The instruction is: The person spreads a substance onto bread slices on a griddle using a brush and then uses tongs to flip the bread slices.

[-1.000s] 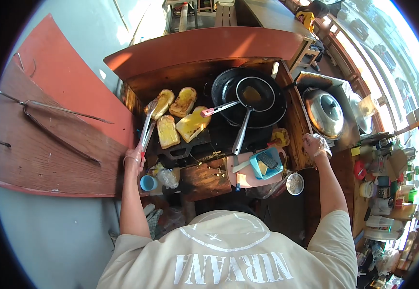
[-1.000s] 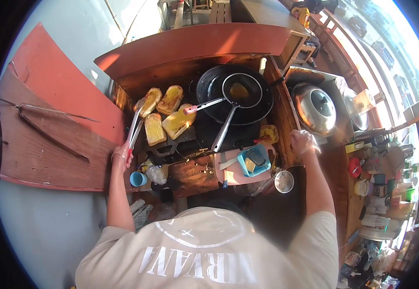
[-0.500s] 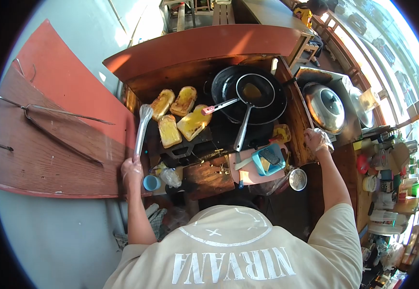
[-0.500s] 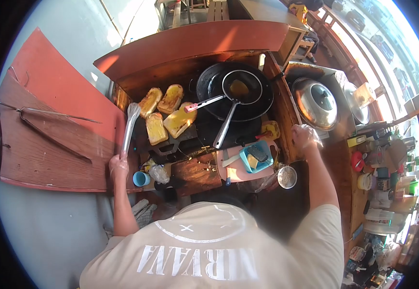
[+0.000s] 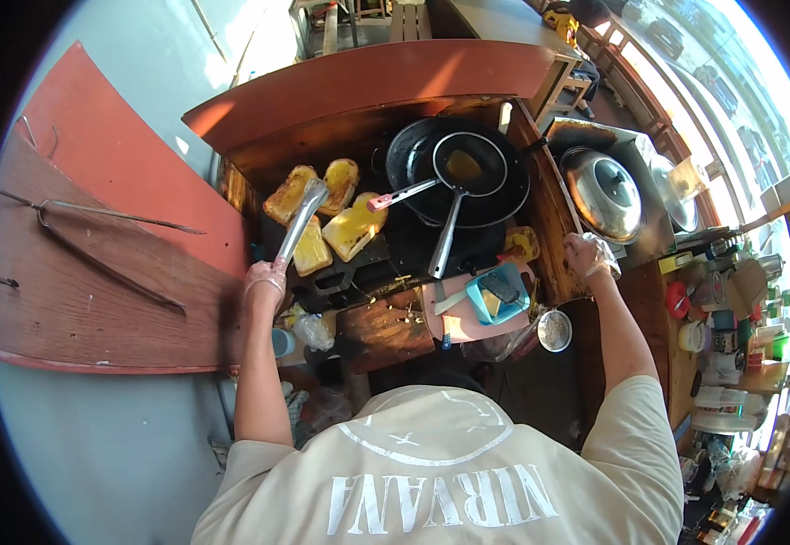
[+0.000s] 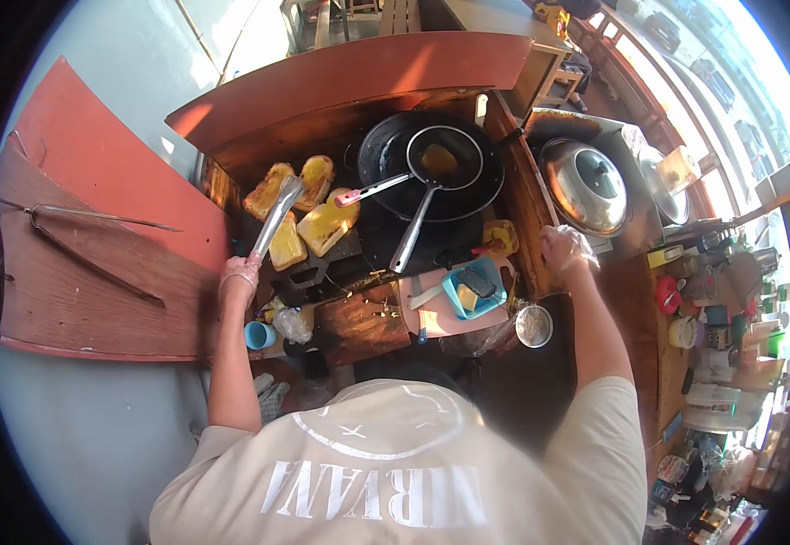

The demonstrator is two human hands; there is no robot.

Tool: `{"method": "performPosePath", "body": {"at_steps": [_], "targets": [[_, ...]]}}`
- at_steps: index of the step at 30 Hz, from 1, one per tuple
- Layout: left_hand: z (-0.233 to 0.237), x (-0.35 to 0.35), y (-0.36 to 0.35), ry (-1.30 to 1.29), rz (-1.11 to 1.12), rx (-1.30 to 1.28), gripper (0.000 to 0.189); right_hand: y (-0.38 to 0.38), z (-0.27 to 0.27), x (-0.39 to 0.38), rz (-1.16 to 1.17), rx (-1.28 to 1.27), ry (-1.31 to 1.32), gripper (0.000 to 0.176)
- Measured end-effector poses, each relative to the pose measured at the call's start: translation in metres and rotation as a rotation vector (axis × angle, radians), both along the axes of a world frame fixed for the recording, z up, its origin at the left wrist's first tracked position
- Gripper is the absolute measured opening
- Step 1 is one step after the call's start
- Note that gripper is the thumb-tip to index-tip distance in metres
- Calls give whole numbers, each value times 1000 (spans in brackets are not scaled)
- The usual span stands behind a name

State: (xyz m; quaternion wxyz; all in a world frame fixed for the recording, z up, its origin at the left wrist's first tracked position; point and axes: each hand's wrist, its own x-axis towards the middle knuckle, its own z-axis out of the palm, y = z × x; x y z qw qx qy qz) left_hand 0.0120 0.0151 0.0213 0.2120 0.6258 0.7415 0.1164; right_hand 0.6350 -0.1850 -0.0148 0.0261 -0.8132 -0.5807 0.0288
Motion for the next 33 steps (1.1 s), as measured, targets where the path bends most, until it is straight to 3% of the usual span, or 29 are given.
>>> {"method": "performPosePath", "body": {"at_steps": [2, 4, 11, 15, 17, 21, 23, 24, 26, 30, 32, 33], "targets": [[-4, -1, 3, -12, 15, -22, 50, -1, 0, -1, 2, 9, 19, 17], [-40, -11, 18, -161, -92, -60, 52, 1, -1, -1, 10, 22, 3, 17], [-70, -13, 22, -175, 27, -108, 52, -1, -5, 2, -1, 58, 49, 16], [-39, -29, -3, -209, 64, -135, 52, 0, -13, 9, 49, 103, 54, 16], [-47, -59, -19, -271, 102, 116, 47, -2, -10, 6, 37, 103, 63, 15], [-45, -94, -58, -94, 183, 215, 48, -1, -15, 11, -3, 87, 88, 15], [-66, -112, -64, -170, 368, 75, 51, -1, -21, 14, 20, 124, 103, 15], [-60, -106, -68, -167, 369, 74, 51, -1, -20, 13, 20, 123, 106, 15], [-37, -84, -81, -442, 527, -89, 52, -2, -17, 11, -10, 97, 115, 16], [-60, -95, -62, -554, 551, -202, 54, -1, -25, 18, -4, 91, 158, 17], [-58, -87, -47, -735, 425, -219, 53, -1, -20, 15, -17, 65, 163, 18], [-49, -75, -37, -662, 428, -239, 53, -1, -18, 13, -32, 38, 167, 19]]}}
